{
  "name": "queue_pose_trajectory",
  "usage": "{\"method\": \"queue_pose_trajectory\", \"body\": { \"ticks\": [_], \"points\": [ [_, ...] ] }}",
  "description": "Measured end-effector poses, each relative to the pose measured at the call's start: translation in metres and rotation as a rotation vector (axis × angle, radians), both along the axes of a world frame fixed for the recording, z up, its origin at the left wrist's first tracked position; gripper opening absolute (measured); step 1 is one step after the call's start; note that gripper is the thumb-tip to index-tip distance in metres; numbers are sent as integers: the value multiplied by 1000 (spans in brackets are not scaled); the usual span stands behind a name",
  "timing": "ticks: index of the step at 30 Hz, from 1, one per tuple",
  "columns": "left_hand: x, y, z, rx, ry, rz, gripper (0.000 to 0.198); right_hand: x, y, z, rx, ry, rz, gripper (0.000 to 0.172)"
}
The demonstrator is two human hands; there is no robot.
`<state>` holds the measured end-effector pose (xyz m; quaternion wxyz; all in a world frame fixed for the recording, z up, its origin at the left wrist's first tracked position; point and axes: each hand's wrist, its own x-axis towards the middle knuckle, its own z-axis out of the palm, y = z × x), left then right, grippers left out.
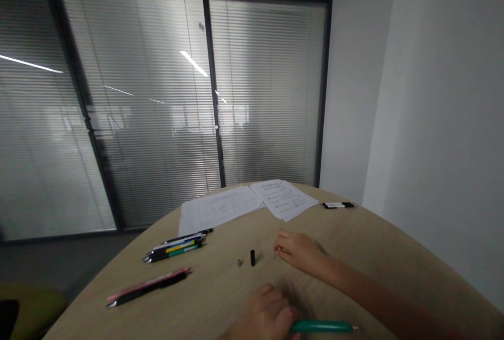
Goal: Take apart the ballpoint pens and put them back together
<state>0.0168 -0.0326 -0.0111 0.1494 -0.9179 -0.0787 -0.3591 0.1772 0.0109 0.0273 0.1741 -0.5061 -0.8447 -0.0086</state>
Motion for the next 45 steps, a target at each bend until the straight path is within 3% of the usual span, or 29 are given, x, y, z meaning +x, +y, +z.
{"method": "queue_pose_trajectory", "body": {
  "ticks": [9, 19, 34, 45],
  "points": [
    [1, -3, -1, -50, 17, 19, 44, -16, 2, -4, 20, -106, 8, 15],
    [2, -6, 3, -209, 86, 48, 18, -17, 4, -10, 24, -99, 22, 17],
    [3, -7, 3, -190, 147, 104, 5, -15, 4, -7, 1, -106, 9, 15],
    [1, -8, 6, -224, 134, 88, 14, -21, 1, -17, 162, -262, 31, 14]
  ]
}}
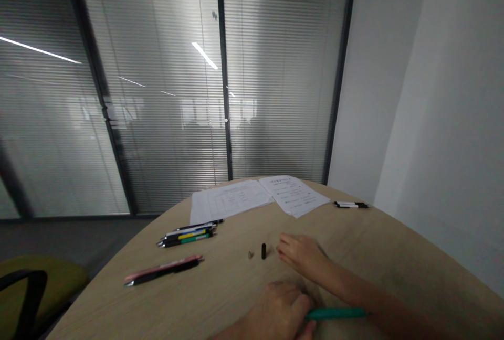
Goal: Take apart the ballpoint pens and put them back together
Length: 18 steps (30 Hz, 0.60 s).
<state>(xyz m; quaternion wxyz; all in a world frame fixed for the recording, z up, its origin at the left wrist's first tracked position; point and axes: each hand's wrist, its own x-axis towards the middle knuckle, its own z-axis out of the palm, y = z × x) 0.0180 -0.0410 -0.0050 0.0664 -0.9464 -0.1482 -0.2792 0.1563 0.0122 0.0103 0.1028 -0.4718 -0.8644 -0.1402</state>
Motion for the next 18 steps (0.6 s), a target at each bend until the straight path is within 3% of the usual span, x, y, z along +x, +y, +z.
{"method": "queue_pose_trajectory", "body": {
  "ticks": [5, 12, 18],
  "points": [
    [0, 0, -2, 0, -31, -17, 21, -1, -2, -1, -78, 34, 4, 11],
    [1, -1, -1, -15, -1, 11, 15, 5, 2, 0, -157, 95, 30, 11],
    [-1, -2, 0, -100, -43, 71, 17, 21, 2, 30, -163, 267, -2, 14]
  ]
}}
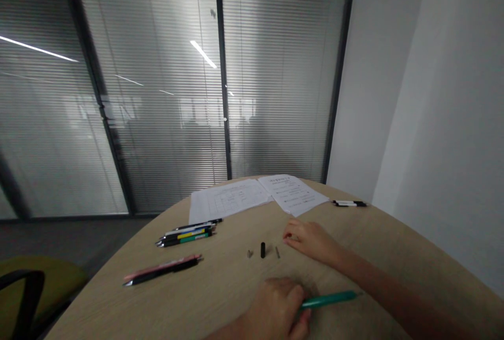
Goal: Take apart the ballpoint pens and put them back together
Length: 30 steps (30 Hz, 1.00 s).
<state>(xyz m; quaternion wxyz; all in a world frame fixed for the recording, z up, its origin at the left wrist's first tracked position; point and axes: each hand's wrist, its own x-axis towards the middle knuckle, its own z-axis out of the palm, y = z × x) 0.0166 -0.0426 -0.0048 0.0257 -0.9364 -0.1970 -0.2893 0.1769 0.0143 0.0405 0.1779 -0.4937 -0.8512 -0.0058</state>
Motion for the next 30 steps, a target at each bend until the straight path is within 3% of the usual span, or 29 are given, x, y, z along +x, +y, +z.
{"method": "queue_pose_trajectory", "body": {
  "ticks": [6, 10, 18, 24, 30],
  "points": [
    [-4, 3, 5, -257, -126, 142, 16, 27, -19, 55, -61, 213, 81, 21],
    [-5, 5, 8, -422, -226, 220, 21, 41, -33, 76, -58, 216, 149, 31],
    [-5, 9, 9, -504, -349, 239, 22, 36, -37, 70, -104, 181, 83, 14],
    [-5, 10, 8, -540, -376, 239, 25, 34, -33, 67, -93, 205, 99, 15],
    [-6, 11, 7, -571, -370, 248, 28, 42, -28, 70, -164, 428, 105, 18]
  ]
}}
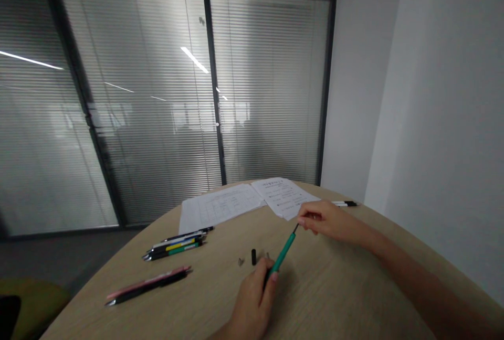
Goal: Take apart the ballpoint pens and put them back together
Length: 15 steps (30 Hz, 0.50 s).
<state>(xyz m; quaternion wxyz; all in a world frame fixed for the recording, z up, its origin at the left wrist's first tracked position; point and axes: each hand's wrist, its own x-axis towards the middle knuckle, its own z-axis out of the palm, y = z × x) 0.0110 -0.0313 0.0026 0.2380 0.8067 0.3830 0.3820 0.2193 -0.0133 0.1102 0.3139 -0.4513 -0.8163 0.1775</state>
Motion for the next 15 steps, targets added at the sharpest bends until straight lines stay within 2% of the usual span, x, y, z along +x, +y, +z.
{"method": "queue_pose_trajectory", "body": {
  "ticks": [3, 8, 11, 15],
  "points": [
    [-1, 0, 0, 9, -12, 7, 31, 9, 2, 7, 25, 201, -56, 20],
    [-4, -2, -1, 77, -31, -10, 32, 31, 14, 12, 99, 574, -270, 22],
    [-6, -4, -4, 123, -33, -34, 32, 36, 33, -4, 40, 708, -353, 23],
    [-8, -8, -5, 97, -100, -5, 33, 25, 58, -45, -145, 576, -403, 22]
  ]
}}
